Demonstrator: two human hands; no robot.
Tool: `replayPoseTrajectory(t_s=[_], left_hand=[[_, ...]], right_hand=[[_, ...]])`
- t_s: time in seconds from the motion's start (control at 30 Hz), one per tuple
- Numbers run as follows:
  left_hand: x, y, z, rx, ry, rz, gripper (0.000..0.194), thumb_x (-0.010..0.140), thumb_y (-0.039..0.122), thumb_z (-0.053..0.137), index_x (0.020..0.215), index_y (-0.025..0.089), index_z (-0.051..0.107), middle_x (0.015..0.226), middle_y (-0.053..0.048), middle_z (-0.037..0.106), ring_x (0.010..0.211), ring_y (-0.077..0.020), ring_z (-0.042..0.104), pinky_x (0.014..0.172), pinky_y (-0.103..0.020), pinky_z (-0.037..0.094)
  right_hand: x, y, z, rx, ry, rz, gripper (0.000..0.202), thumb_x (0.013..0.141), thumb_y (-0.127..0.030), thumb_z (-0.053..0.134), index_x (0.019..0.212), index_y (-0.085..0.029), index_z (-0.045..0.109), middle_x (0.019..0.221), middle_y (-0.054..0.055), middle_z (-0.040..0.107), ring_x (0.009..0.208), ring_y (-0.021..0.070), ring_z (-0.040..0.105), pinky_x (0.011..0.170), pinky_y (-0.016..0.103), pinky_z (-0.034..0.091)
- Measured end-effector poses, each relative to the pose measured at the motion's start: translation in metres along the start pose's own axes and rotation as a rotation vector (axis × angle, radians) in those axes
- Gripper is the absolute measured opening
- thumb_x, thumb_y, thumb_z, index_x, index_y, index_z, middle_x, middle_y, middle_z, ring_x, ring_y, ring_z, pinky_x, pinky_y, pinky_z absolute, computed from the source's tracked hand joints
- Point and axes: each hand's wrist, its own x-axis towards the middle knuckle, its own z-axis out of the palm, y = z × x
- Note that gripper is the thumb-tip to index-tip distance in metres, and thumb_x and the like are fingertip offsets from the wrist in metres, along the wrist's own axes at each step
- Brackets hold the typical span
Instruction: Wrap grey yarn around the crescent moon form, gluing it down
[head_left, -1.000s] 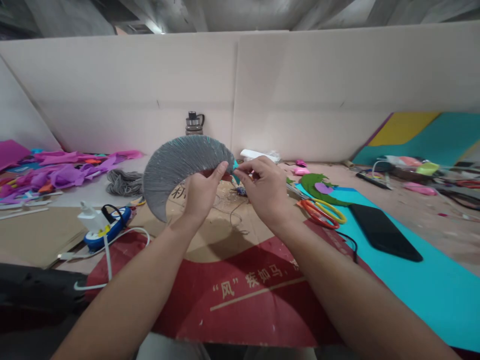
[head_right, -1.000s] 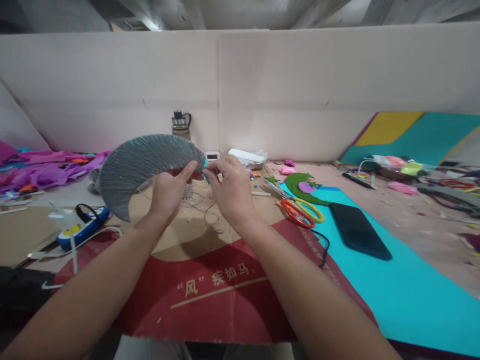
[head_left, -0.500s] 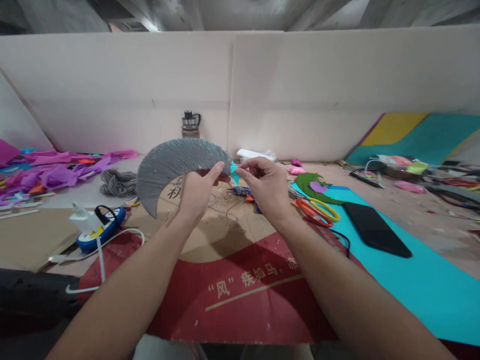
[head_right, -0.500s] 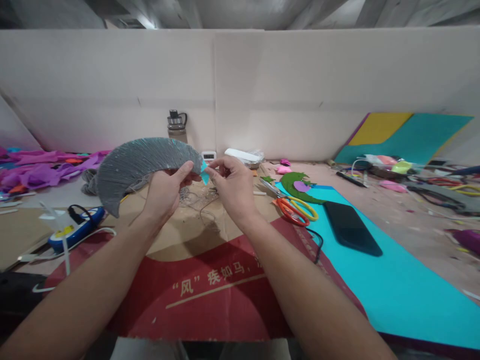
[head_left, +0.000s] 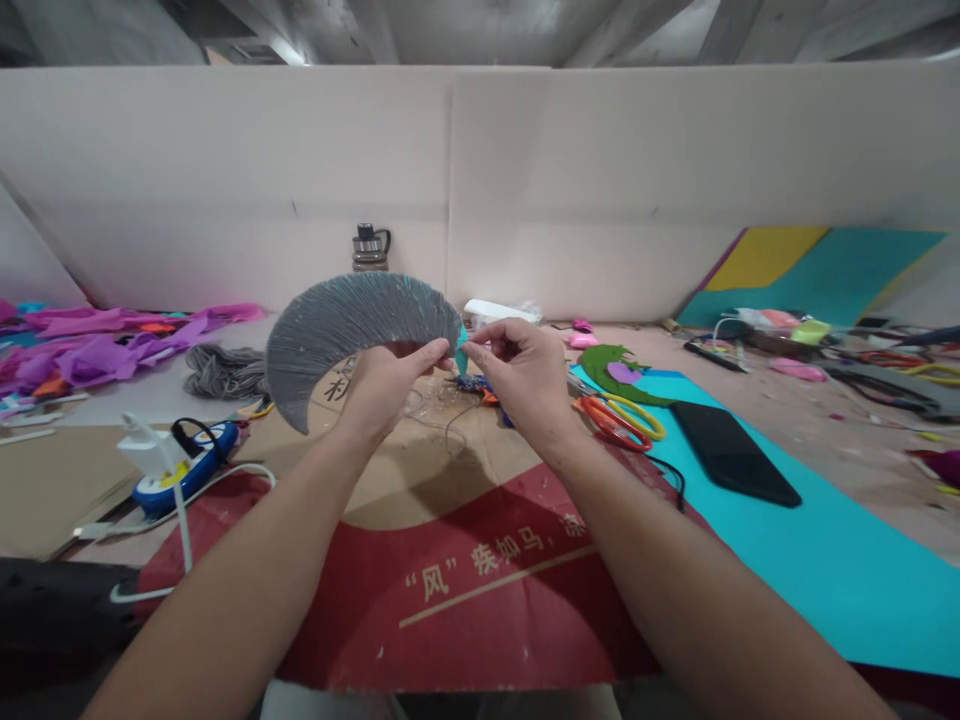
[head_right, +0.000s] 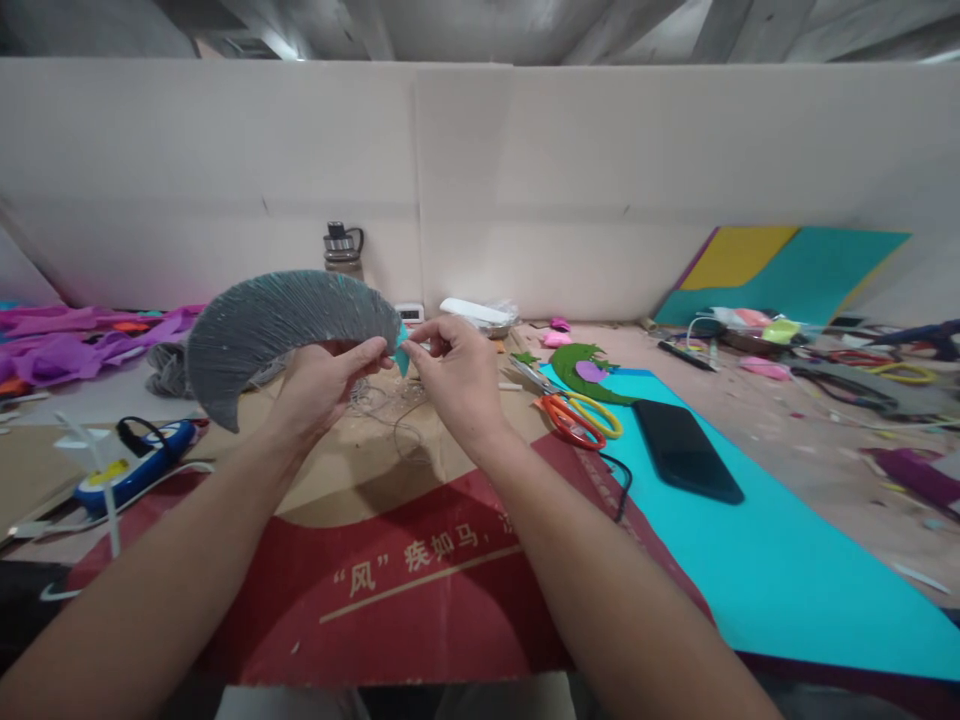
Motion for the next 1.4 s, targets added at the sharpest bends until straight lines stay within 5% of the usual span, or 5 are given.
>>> replayPoseTrajectory(t_s=[0.3,0.77,0.93,1.17,1.4], left_hand=[[0.005,0.001,-0.007,0.115,-0.048,-0.016,0.017,0.064,0.033,0.083,0.062,0.019,0.073,0.073,-0.007,0.072,0.071,-0.02,0.065,0.07,-0.03,0.05],[0.002,0.01,-0.011,0.235,-0.092,-0.118,0.019,0.06,0.034,0.085,0.075,0.023,0.079,0.086,-0.008,0.077,0.084,-0.0256,0.068,0.076,-0.032,0.05],[0.001,0.013,-0.015,0.388,-0.118,-0.151,0.017,0.063,0.039,0.082,0.068,0.023,0.079,0.074,-0.006,0.076,0.074,-0.0234,0.067,0.064,-0.028,0.047],[-0.001,0.029,-0.018,0.618,-0.225,-0.2,0.022,0.068,0.046,0.077,0.074,0.024,0.079,0.087,-0.002,0.077,0.089,-0.0236,0.066,0.079,-0.029,0.046],[0.006,0.013,-0.017,0.262,-0.266,-0.158,0.031,0.068,0.046,0.077,0.071,0.016,0.074,0.072,-0.006,0.07,0.071,-0.0182,0.062,0.072,-0.029,0.049]], right_hand=[[-0.002,0.0,-0.001,-0.021,-0.015,-0.022,0.003,0.076,-0.022,0.069,0.076,-0.02,0.068,0.066,-0.002,0.055,0.061,0.0117,0.048,0.061,0.027,0.039],[-0.005,-0.002,-0.007,-0.26,-0.045,-0.306,0.012,0.081,-0.012,0.067,0.078,-0.022,0.06,0.079,0.001,0.061,0.071,0.0151,0.052,0.069,0.029,0.038],[-0.006,-0.002,-0.008,-0.292,-0.063,-0.333,0.015,0.082,-0.01,0.065,0.088,-0.021,0.057,0.086,0.003,0.062,0.076,0.0161,0.054,0.072,0.03,0.039],[-0.001,0.001,-0.012,-0.117,-0.122,-0.119,0.017,0.078,-0.017,0.071,0.093,-0.019,0.063,0.08,0.001,0.062,0.072,0.0144,0.054,0.067,0.028,0.041],[0.003,-0.005,-0.015,0.1,-0.334,0.128,0.009,0.08,-0.024,0.065,0.081,-0.015,0.067,0.072,0.001,0.064,0.065,0.0128,0.053,0.062,0.028,0.04]])
